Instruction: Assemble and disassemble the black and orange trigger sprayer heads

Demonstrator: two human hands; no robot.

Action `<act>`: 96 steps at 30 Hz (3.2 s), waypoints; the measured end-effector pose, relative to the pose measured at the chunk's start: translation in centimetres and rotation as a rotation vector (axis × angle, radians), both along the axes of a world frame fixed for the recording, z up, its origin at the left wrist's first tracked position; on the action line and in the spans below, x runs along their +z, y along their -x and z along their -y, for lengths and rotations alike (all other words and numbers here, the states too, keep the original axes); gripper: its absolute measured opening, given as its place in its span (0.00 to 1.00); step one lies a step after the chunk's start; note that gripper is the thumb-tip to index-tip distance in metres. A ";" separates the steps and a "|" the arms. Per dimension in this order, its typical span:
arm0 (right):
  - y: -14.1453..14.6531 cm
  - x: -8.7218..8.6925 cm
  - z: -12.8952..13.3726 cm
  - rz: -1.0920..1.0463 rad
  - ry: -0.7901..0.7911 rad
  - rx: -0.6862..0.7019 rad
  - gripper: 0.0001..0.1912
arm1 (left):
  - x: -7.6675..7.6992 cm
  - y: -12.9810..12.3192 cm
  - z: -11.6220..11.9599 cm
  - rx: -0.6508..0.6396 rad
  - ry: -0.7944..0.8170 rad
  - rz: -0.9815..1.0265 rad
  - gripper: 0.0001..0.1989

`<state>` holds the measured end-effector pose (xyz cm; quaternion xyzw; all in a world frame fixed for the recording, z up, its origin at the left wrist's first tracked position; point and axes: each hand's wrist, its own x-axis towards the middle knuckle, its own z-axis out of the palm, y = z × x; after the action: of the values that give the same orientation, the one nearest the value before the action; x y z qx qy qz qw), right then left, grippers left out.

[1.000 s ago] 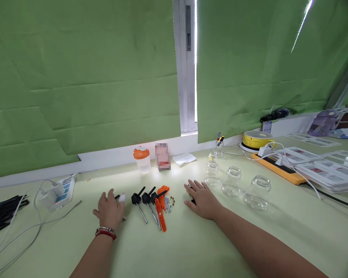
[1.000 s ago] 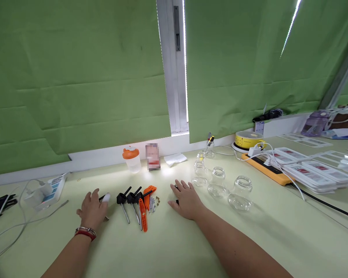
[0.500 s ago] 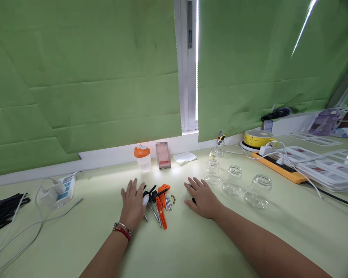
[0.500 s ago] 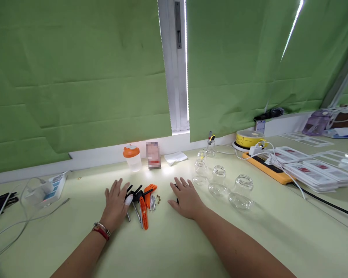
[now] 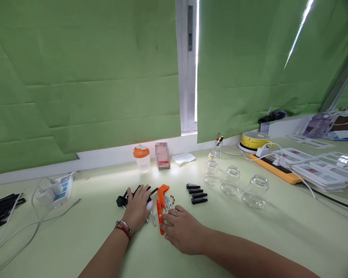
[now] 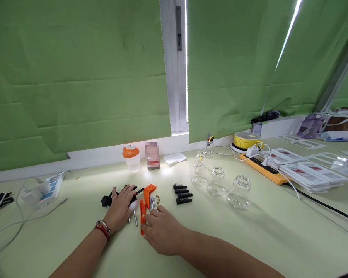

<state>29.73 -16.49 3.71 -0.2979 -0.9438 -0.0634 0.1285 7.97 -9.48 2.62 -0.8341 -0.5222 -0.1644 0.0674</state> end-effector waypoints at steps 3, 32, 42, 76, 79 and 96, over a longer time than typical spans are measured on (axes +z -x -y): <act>0.7 -0.3 -0.1 0.005 -0.029 -0.026 0.15 | -0.3 0.6 -0.2 0.042 0.016 0.022 0.13; 8.1 -0.7 -3.5 0.103 0.200 -0.367 0.22 | -0.4 1.9 -0.4 0.206 -0.014 0.064 0.13; 8.6 -1.1 -5.5 0.045 0.170 -0.463 0.16 | 0.3 2.5 -0.4 0.323 -0.118 0.045 0.21; -7.3 -2.1 -7.8 -0.147 0.246 -0.388 0.35 | -0.7 2.8 -1.2 0.294 0.036 0.012 0.26; -6.7 -2.1 -8.0 -0.146 0.242 -0.369 0.34 | -0.8 2.7 -1.1 0.294 0.033 0.022 0.26; -2.9 -1.1 -4.6 -0.099 0.166 -0.179 0.30 | 1.3 -3.9 3.9 -0.284 -0.130 -0.232 0.27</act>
<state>32.66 -11.91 2.62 -0.3933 -0.9079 0.0185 0.1436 11.85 -13.42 3.87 -0.9067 -0.3763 -0.1085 0.1569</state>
